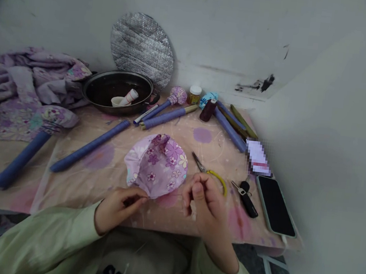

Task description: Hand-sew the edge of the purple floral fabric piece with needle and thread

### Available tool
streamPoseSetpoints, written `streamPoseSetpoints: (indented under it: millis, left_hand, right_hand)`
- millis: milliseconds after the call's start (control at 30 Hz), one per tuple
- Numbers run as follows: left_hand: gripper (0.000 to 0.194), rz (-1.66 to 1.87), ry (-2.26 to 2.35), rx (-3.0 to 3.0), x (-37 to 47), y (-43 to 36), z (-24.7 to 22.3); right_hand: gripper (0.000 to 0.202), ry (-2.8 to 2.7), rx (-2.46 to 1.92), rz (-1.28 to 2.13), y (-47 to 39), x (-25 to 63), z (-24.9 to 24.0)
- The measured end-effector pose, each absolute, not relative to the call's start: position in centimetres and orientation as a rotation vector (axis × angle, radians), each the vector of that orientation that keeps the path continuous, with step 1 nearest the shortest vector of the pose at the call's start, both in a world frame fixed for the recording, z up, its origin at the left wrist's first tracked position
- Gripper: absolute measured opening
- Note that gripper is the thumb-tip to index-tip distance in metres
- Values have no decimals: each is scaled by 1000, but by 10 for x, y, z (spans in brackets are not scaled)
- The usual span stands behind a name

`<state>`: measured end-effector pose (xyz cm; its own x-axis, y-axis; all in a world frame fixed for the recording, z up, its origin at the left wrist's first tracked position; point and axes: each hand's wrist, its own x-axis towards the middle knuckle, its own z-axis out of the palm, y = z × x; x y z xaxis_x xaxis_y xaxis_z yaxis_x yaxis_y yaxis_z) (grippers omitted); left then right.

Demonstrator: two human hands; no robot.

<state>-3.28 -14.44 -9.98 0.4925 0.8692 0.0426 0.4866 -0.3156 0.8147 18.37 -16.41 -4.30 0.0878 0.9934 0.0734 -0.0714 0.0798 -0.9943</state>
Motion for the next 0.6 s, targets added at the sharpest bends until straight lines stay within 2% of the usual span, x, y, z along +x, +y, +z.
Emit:
streamPoseSetpoints:
  millis: [267, 600]
  left_hand:
    - [19, 754, 1123, 1619, -35, -147, -102]
    - [17, 811, 1177, 1732, -35, -151, -109]
  right_hand:
    - [11, -1253, -1207, 1022, -142, 185, -49]
    - [15, -1837, -1337, 883, -111, 177, -72]
